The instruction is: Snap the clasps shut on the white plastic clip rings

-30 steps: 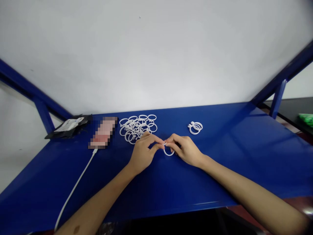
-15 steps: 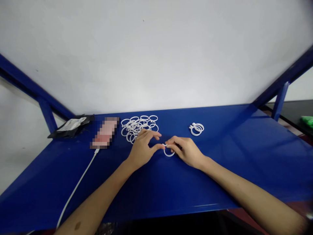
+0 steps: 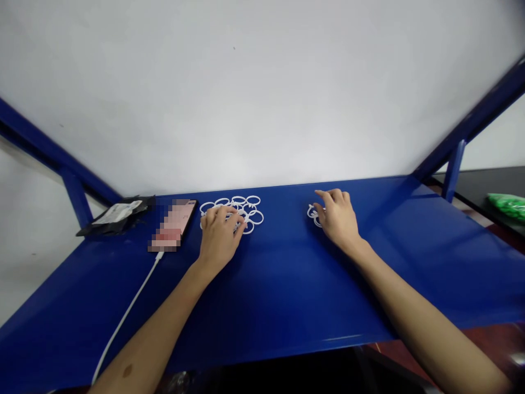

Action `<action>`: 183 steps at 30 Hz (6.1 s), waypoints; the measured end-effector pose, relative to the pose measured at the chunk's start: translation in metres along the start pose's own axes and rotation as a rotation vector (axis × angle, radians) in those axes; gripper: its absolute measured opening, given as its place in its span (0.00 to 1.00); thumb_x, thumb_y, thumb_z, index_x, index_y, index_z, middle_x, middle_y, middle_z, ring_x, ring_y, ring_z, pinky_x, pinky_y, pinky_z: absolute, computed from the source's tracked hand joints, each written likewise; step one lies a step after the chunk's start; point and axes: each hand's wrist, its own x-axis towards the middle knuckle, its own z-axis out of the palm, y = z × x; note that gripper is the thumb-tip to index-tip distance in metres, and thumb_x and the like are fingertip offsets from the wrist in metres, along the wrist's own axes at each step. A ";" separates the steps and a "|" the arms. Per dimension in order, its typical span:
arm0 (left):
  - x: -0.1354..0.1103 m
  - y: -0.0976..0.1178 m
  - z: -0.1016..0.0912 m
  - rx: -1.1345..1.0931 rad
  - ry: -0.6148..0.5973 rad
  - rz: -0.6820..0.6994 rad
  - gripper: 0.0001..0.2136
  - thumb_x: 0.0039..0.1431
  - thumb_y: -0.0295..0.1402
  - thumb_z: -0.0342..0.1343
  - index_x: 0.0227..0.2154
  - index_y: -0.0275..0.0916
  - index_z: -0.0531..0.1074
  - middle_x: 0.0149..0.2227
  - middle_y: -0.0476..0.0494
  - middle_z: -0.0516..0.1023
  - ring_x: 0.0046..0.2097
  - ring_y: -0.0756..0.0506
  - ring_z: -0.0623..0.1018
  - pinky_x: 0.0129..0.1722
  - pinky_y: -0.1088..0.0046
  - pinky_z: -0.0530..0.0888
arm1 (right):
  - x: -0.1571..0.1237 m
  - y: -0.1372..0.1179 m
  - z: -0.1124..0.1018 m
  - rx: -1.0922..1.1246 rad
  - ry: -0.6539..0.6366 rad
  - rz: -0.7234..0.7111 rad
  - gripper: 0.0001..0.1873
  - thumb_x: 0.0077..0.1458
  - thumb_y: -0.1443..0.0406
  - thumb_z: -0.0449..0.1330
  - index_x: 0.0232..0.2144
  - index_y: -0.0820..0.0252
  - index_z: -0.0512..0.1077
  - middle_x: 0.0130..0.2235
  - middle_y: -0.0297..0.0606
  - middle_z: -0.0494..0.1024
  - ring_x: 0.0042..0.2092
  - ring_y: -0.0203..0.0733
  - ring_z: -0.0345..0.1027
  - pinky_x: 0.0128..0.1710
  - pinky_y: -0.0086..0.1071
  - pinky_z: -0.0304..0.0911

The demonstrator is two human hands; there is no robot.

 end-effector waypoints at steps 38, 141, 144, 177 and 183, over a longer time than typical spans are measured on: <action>-0.016 0.032 -0.004 -0.484 -0.038 0.187 0.03 0.64 0.34 0.59 0.39 0.43 0.75 0.30 0.50 0.80 0.38 0.44 0.75 0.44 0.65 0.73 | -0.034 -0.082 -0.021 1.048 -0.538 -0.123 0.10 0.66 0.62 0.58 0.33 0.59 0.73 0.31 0.32 0.77 0.30 0.34 0.68 0.31 0.27 0.63; -0.006 0.042 -0.024 -0.450 -0.142 0.085 0.11 0.66 0.26 0.49 0.46 0.43 0.74 0.40 0.45 0.77 0.43 0.45 0.76 0.48 0.64 0.75 | -0.028 -0.071 -0.017 0.536 -0.303 -0.277 0.20 0.67 0.60 0.56 0.59 0.56 0.65 0.52 0.47 0.75 0.52 0.52 0.68 0.55 0.52 0.66; -0.008 0.053 -0.031 -0.778 -0.248 -0.077 0.04 0.64 0.30 0.55 0.40 0.43 0.73 0.40 0.48 0.79 0.40 0.48 0.79 0.43 0.69 0.79 | -0.032 -0.076 -0.020 0.733 -0.368 -0.251 0.21 0.68 0.60 0.55 0.60 0.56 0.62 0.55 0.47 0.75 0.54 0.49 0.70 0.55 0.48 0.67; -0.012 0.045 -0.017 -0.461 -0.101 -0.013 0.05 0.57 0.27 0.63 0.30 0.44 0.75 0.31 0.52 0.79 0.39 0.43 0.75 0.45 0.62 0.67 | -0.032 -0.077 -0.028 0.905 -0.517 -0.289 0.09 0.69 0.65 0.53 0.41 0.57 0.74 0.40 0.37 0.81 0.40 0.38 0.75 0.42 0.31 0.68; -0.006 0.023 -0.012 -0.139 -0.186 0.056 0.12 0.56 0.41 0.67 0.40 0.43 0.76 0.40 0.44 0.79 0.47 0.36 0.73 0.49 0.56 0.66 | -0.025 -0.063 -0.019 0.515 -0.395 -0.318 0.14 0.70 0.64 0.51 0.45 0.59 0.76 0.41 0.43 0.79 0.40 0.42 0.74 0.39 0.33 0.68</action>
